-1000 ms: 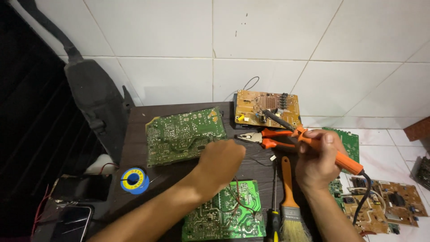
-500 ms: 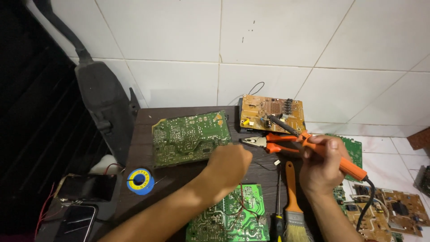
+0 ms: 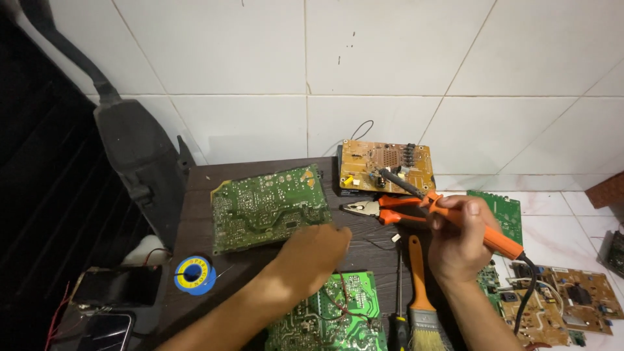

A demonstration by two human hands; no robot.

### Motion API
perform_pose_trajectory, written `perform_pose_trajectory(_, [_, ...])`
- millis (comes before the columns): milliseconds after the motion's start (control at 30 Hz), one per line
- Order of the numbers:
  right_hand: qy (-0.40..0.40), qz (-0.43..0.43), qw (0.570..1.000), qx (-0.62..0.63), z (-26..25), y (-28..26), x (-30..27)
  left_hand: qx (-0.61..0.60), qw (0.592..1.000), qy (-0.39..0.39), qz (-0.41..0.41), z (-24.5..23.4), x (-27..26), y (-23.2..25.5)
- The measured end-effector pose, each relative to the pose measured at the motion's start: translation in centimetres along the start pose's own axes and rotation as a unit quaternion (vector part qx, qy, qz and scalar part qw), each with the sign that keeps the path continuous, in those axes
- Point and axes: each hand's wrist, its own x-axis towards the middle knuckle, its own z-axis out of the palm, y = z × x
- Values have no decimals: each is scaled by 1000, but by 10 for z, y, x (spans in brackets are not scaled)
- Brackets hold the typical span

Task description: Soldering components on multiple circuit boards using a soldering iron and solder wire at a repair station.

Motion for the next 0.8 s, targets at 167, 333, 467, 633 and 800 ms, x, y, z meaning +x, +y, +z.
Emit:
perform_pose_trajectory(167, [27, 19, 999, 2, 4, -1, -2, -118, 991, 48, -30, -15, -15, 4])
perform_pose_trajectory(333, [34, 26, 999, 14, 2, 7, -1, -140, 958, 242, -63, -26, -11, -40])
perform_pose_trajectory(467, [82, -3, 996, 14, 5, 15, 1, -4, 951, 275, -143, -54, 6, -84])
perform_pose_trajectory(633, [77, -7, 997, 22, 4, 14, 3, -59, 972, 130, -188, -56, 21, -114])
perform_pose_trajectory(800, [74, -16, 997, 28, 5, 14, 1, -87, 975, 90, -184, -47, 0, -79])
